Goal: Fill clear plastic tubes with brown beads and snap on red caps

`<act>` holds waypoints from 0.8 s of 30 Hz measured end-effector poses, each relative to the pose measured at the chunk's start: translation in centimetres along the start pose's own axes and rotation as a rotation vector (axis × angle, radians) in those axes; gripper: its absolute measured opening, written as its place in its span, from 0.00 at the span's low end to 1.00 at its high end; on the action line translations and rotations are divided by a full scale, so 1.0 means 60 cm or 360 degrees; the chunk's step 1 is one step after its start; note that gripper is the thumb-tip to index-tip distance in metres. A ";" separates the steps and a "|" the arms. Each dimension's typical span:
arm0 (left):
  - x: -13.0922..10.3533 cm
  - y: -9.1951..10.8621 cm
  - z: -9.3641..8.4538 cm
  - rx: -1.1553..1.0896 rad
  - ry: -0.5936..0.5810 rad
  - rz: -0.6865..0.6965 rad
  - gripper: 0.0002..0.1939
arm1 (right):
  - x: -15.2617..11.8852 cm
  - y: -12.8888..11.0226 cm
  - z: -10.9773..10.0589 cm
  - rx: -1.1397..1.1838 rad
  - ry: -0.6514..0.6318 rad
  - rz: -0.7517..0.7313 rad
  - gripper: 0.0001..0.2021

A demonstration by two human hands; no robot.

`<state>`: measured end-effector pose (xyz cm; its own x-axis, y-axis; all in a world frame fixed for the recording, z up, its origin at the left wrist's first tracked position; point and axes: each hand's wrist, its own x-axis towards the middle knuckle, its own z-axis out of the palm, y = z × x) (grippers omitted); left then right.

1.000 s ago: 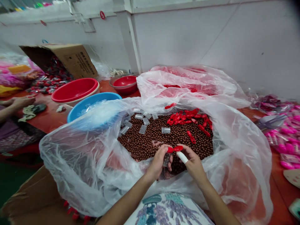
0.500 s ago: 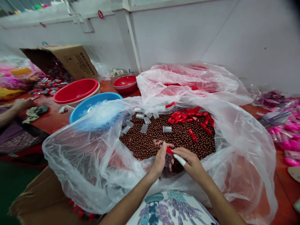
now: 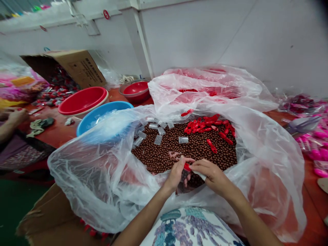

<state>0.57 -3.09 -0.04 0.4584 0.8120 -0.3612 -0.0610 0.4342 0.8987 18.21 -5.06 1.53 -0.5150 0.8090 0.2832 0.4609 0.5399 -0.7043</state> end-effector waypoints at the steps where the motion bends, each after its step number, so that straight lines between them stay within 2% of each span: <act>1: -0.001 0.001 -0.001 0.0034 -0.0011 0.0007 0.35 | 0.001 0.000 -0.004 0.0018 -0.0024 0.0005 0.34; 5: -0.005 0.010 -0.002 0.0140 -0.0039 0.0046 0.33 | 0.005 -0.003 -0.014 0.0070 -0.0075 0.0011 0.33; 8: -0.006 0.023 -0.003 0.0140 -0.0041 0.0070 0.30 | 0.009 -0.006 -0.003 0.0218 0.0013 0.0062 0.24; 11: -0.003 0.035 -0.002 0.0056 -0.0005 0.0096 0.28 | 0.015 -0.005 0.024 0.0634 0.0396 0.0394 0.14; 13: 0.001 0.038 0.000 0.0015 -0.0009 0.0095 0.29 | 0.016 -0.002 0.043 0.0908 0.0637 0.0698 0.16; 15: 0.003 0.035 0.004 0.0004 -0.0011 0.0077 0.29 | 0.016 0.001 0.055 0.1020 0.0765 0.0872 0.17; 17: 0.005 0.027 0.009 -0.0011 0.0013 0.0060 0.31 | 0.012 0.001 0.061 0.0894 0.0789 0.0871 0.16; 20: 0.006 0.016 0.014 -0.0071 0.0106 0.0056 0.33 | 0.007 -0.004 0.059 0.0422 0.0627 0.0612 0.17; 24: 0.007 0.011 0.017 -0.0217 0.0176 -0.0026 0.36 | 0.005 -0.013 0.057 -0.0209 0.0337 0.0278 0.30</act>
<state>1.61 -2.89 0.64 0.3603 0.8391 -0.4075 -0.1774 0.4905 0.8532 15.25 -6.04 -0.08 -0.2642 0.9152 0.3044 0.6260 0.4028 -0.6677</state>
